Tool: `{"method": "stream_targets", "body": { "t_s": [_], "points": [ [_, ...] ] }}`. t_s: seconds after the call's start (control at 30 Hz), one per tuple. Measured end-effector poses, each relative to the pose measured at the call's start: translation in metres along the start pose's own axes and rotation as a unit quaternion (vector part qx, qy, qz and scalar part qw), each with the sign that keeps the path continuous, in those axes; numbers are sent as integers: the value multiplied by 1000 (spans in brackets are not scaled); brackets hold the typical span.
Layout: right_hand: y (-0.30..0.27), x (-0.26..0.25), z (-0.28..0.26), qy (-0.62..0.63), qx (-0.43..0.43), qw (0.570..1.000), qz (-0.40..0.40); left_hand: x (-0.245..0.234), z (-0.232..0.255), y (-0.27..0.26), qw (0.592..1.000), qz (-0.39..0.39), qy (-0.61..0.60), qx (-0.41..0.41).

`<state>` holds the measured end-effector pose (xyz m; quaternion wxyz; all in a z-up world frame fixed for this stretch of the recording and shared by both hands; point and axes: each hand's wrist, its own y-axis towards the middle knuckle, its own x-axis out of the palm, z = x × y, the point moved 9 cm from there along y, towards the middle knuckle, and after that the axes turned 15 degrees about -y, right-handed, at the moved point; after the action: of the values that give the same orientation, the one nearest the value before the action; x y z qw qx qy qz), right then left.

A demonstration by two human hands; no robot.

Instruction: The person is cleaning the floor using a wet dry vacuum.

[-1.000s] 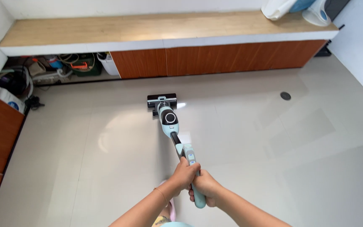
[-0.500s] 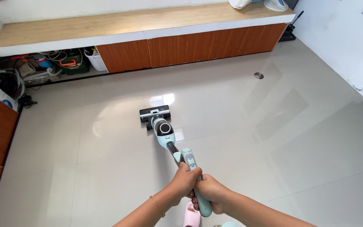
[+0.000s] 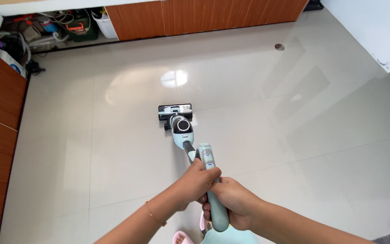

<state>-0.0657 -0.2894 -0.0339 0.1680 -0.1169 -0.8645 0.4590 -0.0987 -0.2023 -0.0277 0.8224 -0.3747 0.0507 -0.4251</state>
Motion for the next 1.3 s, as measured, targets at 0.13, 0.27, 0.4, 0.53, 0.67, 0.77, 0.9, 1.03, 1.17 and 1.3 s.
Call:
{"method": "stream_targets", "body": {
  "t_s": [0.13,0.27,0.4,0.53,0.67,0.77,0.9,1.03,1.17,1.3],
  "points": [
    [-35,26,-4,0,-12,998,-55,5,10,-32,999,-43,10,3],
    [-49,47,-5,76,28,994,-79,3,17,-51,997,-65,38,-28],
    [-49,62,-2,100,68,987,-103,-1,36,-66,992,-44,79,-83],
    [-37,80,-13,164,45,978,-118,-13,43,-59,982,-71,143,-101],
    [-27,87,-20,191,30,980,-55,-22,48,-56,972,-61,185,-129],
    [-17,84,-26,223,13,974,-23,-32,41,-42,975,-43,172,-135],
    [5,56,-21,201,35,979,-9,-27,23,1,985,-45,128,-107],
    [26,-3,-39,130,7,991,16,0,38,47,992,-35,99,-74],
    [44,-65,-78,66,-34,997,6,29,61,104,997,-46,58,-38],
    [77,-131,-112,-8,-27,1000,8,52,87,168,1000,-24,17,-7]
  ]
}}
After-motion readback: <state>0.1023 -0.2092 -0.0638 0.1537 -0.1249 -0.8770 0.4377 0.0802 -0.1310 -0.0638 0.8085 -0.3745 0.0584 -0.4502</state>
